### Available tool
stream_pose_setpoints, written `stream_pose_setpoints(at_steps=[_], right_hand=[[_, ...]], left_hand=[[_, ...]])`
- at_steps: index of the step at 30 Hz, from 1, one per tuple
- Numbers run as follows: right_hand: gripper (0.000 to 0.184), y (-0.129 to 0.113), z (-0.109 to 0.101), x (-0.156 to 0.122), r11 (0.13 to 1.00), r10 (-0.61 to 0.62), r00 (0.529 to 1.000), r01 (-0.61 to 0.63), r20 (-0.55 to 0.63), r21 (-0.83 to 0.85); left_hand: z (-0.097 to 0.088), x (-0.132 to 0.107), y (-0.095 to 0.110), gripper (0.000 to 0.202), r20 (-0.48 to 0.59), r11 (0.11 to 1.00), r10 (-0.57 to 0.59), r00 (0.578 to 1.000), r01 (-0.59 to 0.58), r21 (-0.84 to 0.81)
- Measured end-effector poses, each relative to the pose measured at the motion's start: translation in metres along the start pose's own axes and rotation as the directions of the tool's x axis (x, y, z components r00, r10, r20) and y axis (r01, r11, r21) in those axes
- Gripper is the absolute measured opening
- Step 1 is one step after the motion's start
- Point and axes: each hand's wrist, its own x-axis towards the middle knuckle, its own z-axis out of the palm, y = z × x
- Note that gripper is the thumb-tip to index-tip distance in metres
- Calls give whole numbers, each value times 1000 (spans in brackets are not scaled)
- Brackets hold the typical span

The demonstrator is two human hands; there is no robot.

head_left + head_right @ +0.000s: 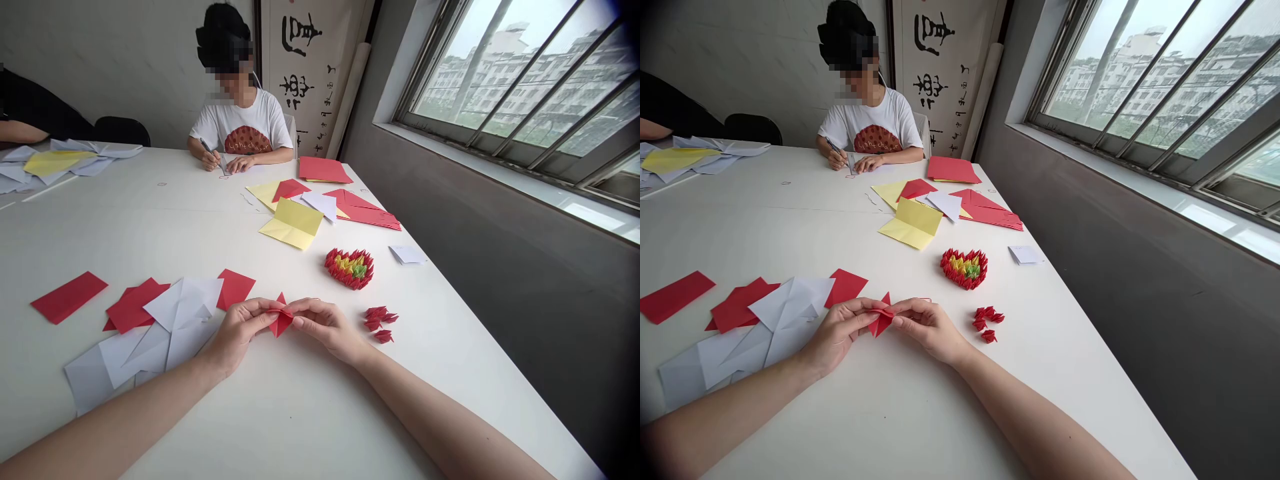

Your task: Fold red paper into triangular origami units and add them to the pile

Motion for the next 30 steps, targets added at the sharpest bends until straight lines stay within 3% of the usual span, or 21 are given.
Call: stream_pose_setpoints(at_steps=[10, 18, 30], right_hand=[[31, -5, 0, -1, 999, -6, 995, 2, 95, 42], [29, -3, -3, 0, 996, 55, 996, -60, 72, 69], [19, 4, 11, 5, 994, 60, 992, -49, -110, 99]], left_hand=[[-1, 3, -1, 22, 20, 998, -47, 999, 46, 46], [2, 1, -2, 22, 45, 994, -59, 997, 54, 92], [12, -1, 3, 32, -27, 995, -55, 998, 57, 77]])
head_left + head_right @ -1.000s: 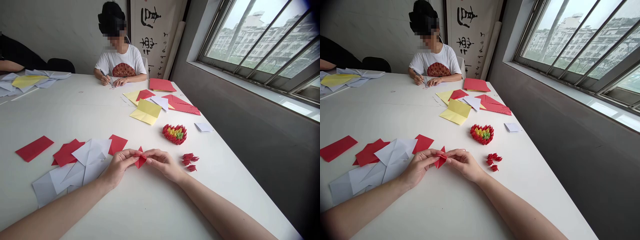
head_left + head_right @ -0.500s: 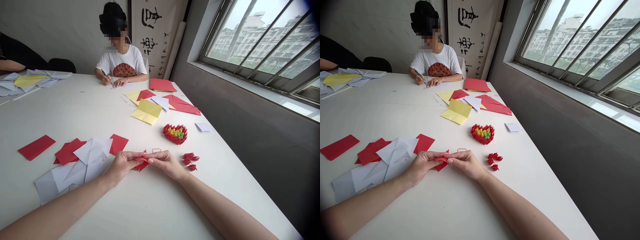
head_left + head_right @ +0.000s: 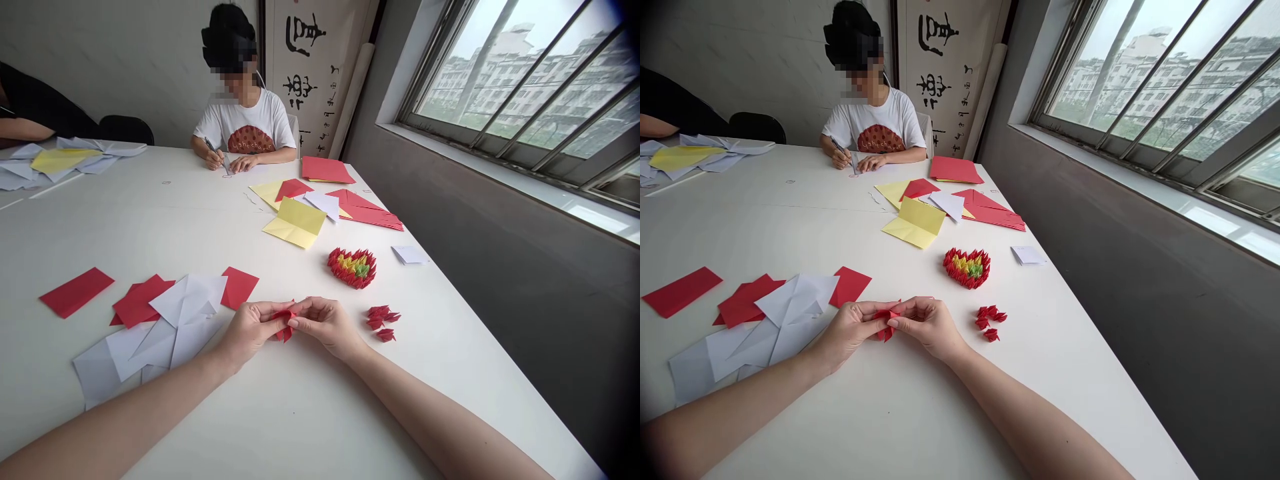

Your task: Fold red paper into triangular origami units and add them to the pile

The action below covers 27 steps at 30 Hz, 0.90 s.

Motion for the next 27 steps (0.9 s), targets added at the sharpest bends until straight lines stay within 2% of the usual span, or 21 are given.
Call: stream_pose_setpoints(at_steps=[5, 11, 18, 27], right_hand=[[24, -1, 3, -1, 998, 1, 998, -5, -62, -62], [21, 2, 5, -2, 993, -12, 993, -3, -121, -121], [24, 5, 4, -1, 991, 2, 988, -22, -154, -129], [23, 3, 7, -2, 999, 32, 984, -35, -175, -16]], left_hand=[[-2, 0, 2, 33, 56, 1000, 3, 998, -2, -10], [-3, 0, 3, 36, 113, 1000, -12, 993, 12, 5], [-3, -1, 5, 25, 153, 1000, 6, 988, -6, -1], [-4, 0, 4, 21, 178, 998, -28, 984, 17, 66]])
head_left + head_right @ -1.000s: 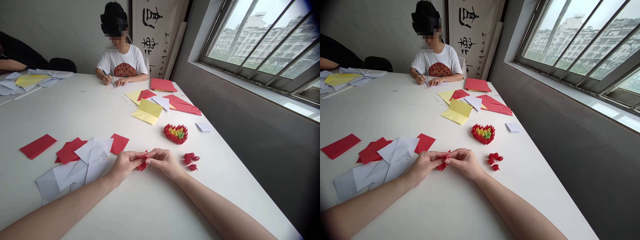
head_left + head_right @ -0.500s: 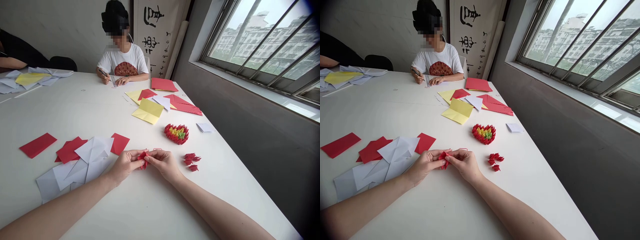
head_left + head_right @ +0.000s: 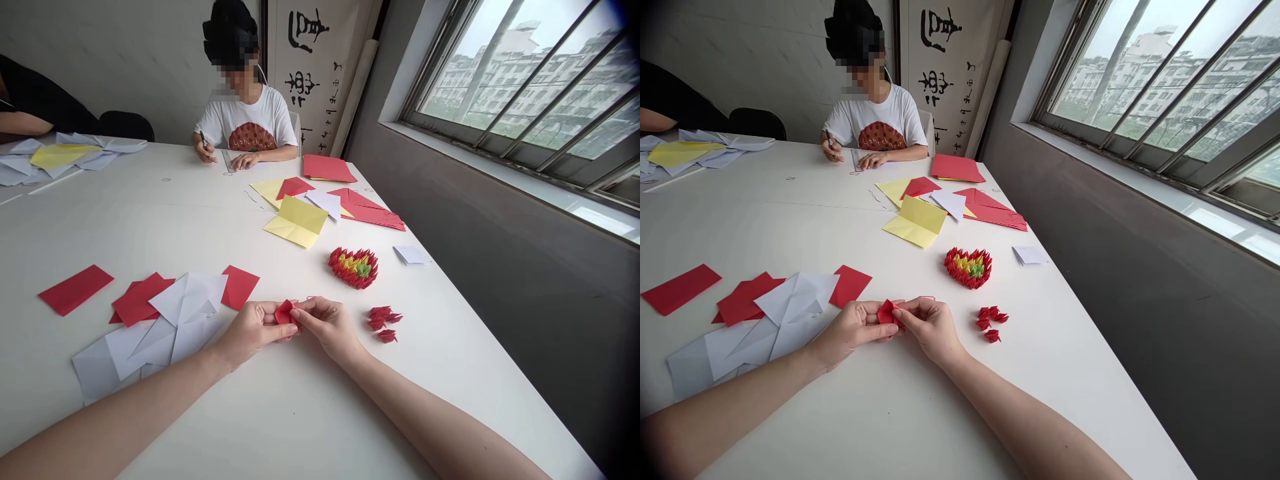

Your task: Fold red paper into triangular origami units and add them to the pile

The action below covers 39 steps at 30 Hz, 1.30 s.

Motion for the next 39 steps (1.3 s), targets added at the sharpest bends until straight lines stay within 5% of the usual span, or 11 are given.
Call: stream_pose_setpoints(at_steps=[39], right_hand=[[23, 7, -2, 0, 996, -57, 998, 55, -28, -70]], left_hand=[[-1, 0, 0, 24, 18, 998, -58, 998, 58, -6]])
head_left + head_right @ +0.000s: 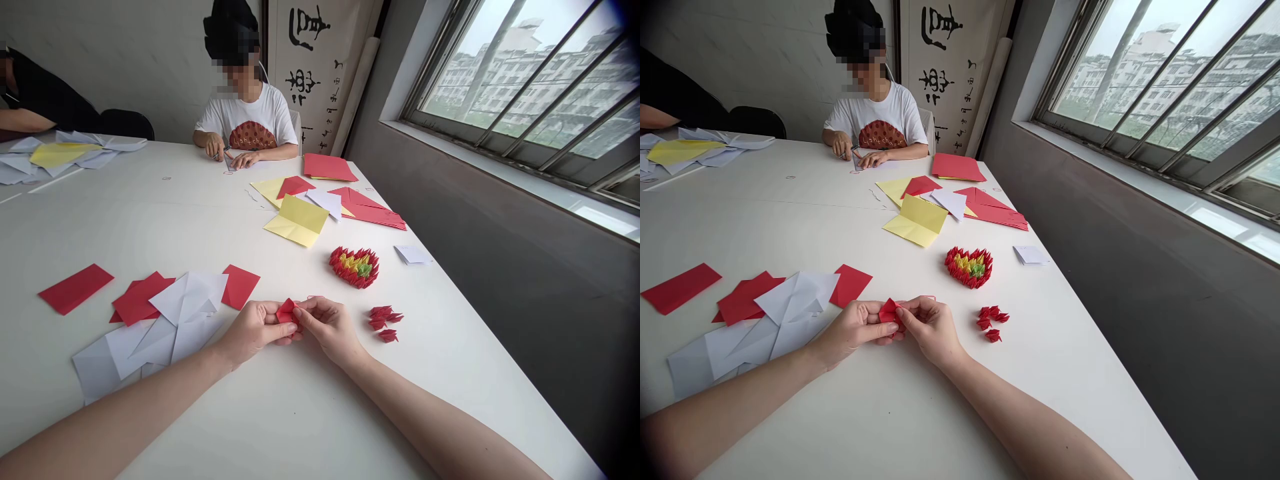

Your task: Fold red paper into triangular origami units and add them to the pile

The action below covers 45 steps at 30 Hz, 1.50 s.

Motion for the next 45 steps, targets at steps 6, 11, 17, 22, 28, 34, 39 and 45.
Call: stream_pose_setpoints(at_steps=[6, 11, 17, 22, 28, 34, 39, 45], right_hand=[[24, -3, 3, -2, 999, -8, 999, 6, 39, 35], [21, -2, 5, -2, 1000, 3, 1000, -3, 16, 14], [21, -1, 6, -1, 1000, -10, 1000, 10, -12, 24], [21, -3, 8, -3, 999, -6, 1000, 7, -30, 36], [22, -2, 8, -4, 997, -35, 999, 35, -7, 62], [23, 2, 6, -3, 998, -56, 998, 56, -19, 7], [25, 1, 6, -3, 998, -33, 999, 34, -9, 51], [25, -1, 7, -4, 997, -46, 999, 46, -3, 63]], left_hand=[[0, 0, 1, 15, 7, 1000, 18, 1000, -18, 15], [0, 0, 2, 10, 29, 999, 50, 998, -51, 9], [0, 0, 0, 8, 33, 999, 40, 999, -39, -10], [1, 1, 0, 10, 47, 999, 37, 998, -37, 0], [1, 0, 1, 17, 16, 999, 36, 999, -36, -13], [-1, 1, -1, 31, 32, 1000, 11, 999, -11, -18], [-2, 2, -2, 26, 37, 1000, 8, 999, -7, -24], [-2, 2, 0, 23, 43, 1000, 1, 999, -1, -7]])
